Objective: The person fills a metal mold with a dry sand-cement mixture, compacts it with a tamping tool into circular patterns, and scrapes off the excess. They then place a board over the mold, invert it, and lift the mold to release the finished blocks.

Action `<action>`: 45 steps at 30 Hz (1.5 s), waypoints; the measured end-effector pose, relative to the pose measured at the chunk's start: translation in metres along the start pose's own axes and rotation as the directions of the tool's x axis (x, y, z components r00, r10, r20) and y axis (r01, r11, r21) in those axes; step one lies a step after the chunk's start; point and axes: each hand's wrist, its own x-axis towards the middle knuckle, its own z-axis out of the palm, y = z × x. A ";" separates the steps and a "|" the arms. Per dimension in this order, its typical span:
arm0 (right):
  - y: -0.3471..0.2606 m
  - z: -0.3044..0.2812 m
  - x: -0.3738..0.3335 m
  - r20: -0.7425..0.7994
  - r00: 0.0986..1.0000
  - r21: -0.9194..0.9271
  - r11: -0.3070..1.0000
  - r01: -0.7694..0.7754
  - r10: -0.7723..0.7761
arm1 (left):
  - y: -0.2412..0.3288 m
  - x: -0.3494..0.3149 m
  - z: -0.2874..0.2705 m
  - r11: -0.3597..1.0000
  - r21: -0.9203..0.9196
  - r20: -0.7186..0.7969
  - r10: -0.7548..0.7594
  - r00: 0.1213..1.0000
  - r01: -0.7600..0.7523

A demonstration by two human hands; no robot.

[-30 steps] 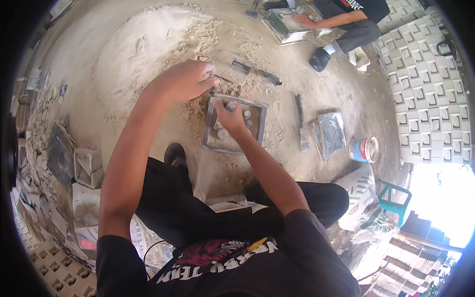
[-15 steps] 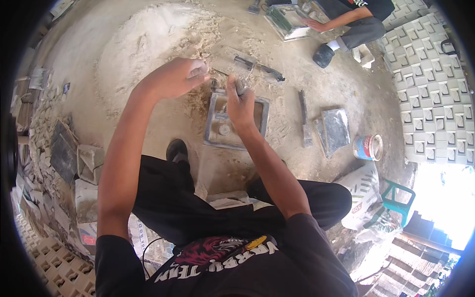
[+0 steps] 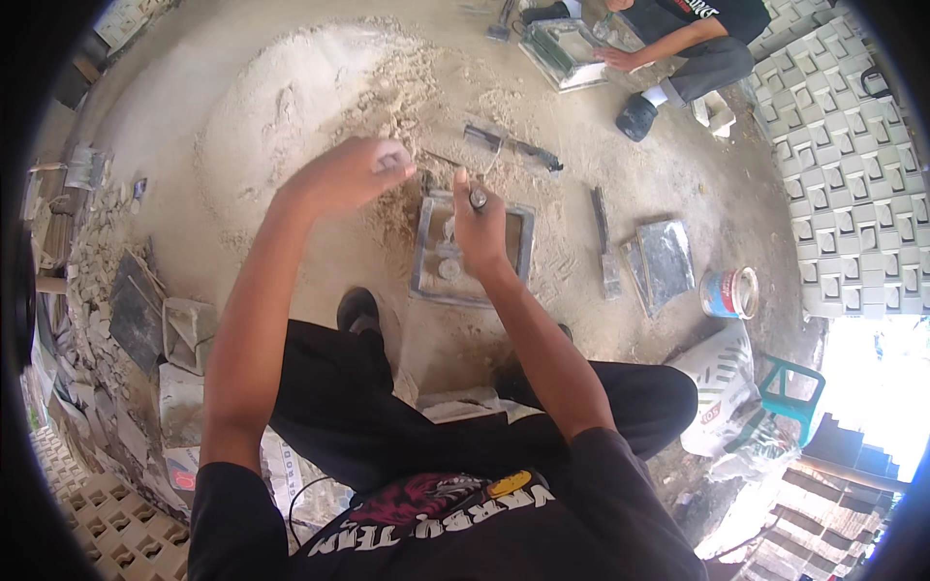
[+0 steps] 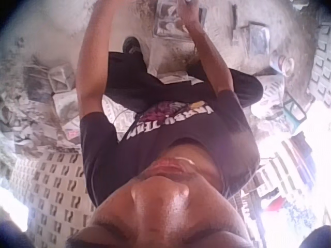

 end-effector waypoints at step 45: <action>0.016 -0.127 0.121 -0.236 0.725 0.835 0.517 -0.189 0.647 | -0.059 0.196 0.093 -0.054 -0.994 0.113 -0.569 0.814 0.100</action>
